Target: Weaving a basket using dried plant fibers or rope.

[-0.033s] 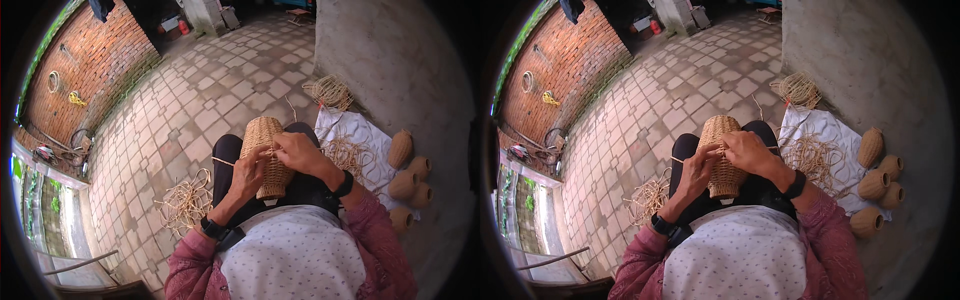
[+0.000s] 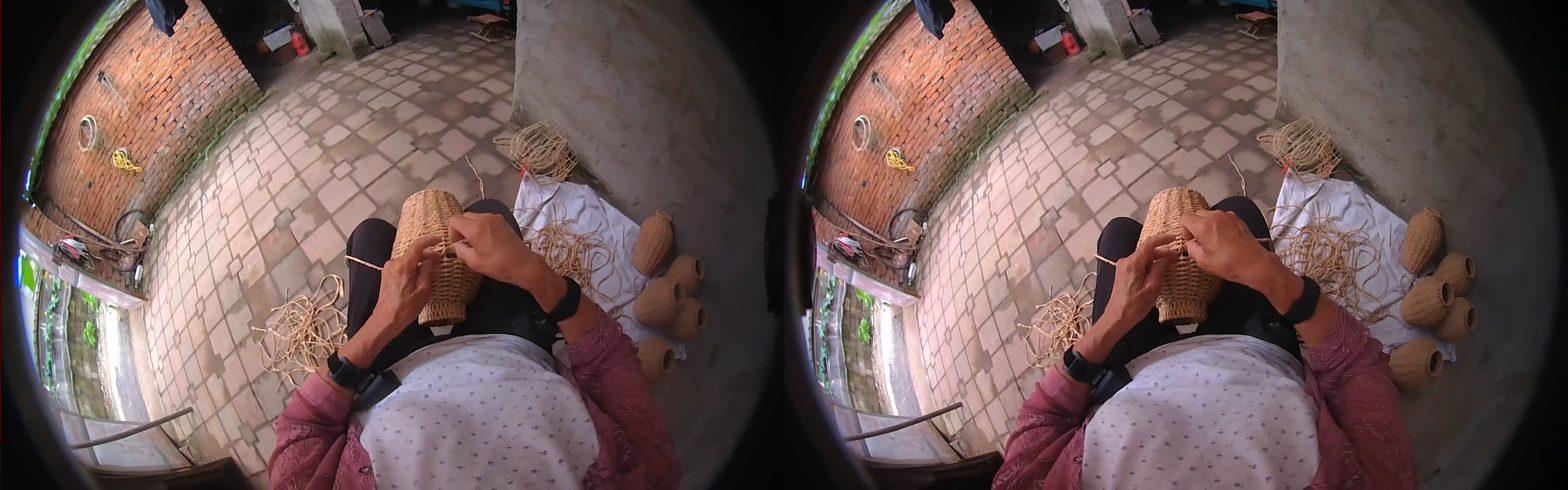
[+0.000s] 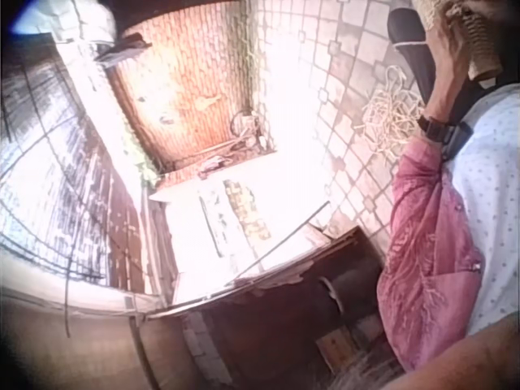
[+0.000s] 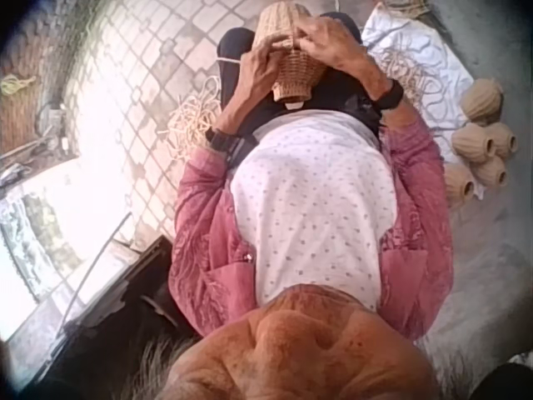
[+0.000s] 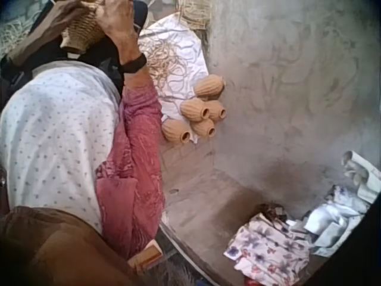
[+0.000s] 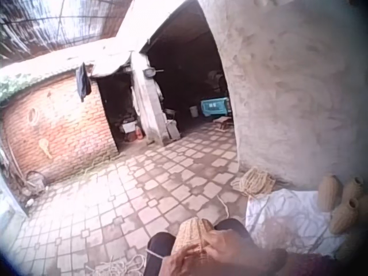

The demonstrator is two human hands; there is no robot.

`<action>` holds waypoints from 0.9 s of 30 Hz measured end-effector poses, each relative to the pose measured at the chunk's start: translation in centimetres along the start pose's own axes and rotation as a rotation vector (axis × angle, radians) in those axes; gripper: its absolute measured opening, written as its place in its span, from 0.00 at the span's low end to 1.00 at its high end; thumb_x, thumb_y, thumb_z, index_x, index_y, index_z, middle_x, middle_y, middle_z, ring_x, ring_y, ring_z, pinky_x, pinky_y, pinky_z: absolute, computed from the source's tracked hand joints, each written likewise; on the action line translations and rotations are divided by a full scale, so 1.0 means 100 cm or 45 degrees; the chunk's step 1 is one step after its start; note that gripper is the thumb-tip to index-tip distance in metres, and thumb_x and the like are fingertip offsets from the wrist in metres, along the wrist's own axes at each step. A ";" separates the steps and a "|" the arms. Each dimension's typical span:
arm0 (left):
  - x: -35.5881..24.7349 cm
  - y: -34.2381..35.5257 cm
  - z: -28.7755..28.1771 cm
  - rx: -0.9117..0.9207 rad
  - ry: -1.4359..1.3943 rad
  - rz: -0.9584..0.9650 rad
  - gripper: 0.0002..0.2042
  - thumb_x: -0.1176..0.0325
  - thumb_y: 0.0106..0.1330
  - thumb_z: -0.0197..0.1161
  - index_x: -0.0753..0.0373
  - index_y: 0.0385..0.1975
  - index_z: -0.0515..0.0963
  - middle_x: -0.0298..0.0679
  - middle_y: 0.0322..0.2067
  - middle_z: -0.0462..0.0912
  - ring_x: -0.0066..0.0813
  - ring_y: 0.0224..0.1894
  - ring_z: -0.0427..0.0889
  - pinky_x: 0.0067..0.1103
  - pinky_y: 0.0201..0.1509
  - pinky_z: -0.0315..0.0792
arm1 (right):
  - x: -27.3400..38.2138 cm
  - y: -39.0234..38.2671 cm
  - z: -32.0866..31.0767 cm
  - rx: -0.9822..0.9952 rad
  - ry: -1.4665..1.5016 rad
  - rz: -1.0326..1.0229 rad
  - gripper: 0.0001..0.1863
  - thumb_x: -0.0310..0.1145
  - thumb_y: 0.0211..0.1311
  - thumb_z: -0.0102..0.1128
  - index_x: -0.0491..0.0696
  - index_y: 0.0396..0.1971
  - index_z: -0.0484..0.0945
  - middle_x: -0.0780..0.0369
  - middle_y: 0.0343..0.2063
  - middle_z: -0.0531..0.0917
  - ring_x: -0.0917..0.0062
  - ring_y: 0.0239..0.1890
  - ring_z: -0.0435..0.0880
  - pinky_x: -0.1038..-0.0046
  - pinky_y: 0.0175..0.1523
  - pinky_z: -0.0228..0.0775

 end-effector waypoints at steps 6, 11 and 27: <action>-0.003 0.003 0.000 0.027 -0.008 -0.040 0.15 0.76 0.67 0.54 0.63 0.54 0.74 0.46 0.38 0.87 0.31 0.39 0.86 0.24 0.43 0.77 | -0.002 0.000 0.016 0.047 0.048 -0.022 0.07 0.29 0.53 0.57 0.43 0.31 0.77 0.52 0.27 0.82 0.54 0.33 0.83 0.56 0.40 0.74; -0.002 0.005 -0.001 0.060 0.018 -0.014 0.17 0.75 0.68 0.53 0.62 0.57 0.72 0.44 0.38 0.87 0.25 0.34 0.84 0.21 0.36 0.77 | -0.008 -0.001 0.025 0.022 0.253 0.065 0.08 0.34 0.57 0.61 0.43 0.29 0.79 0.53 0.26 0.82 0.56 0.30 0.82 0.60 0.37 0.73; -0.011 0.013 -0.012 0.299 -1.352 -0.897 0.33 0.79 0.64 0.57 0.58 0.70 0.54 0.33 0.34 0.74 0.15 0.25 0.67 0.14 0.23 0.61 | -0.006 -0.018 0.015 -0.048 -0.209 -0.362 0.02 0.25 0.52 0.57 0.45 0.26 0.74 0.57 0.27 0.78 0.61 0.34 0.80 0.64 0.38 0.74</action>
Point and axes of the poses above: each hand's wrist, its own y-axis towards the middle knuckle, its own z-axis out of the palm, x = y × z, the point moved 2 cm from there along y, towards the middle knuckle
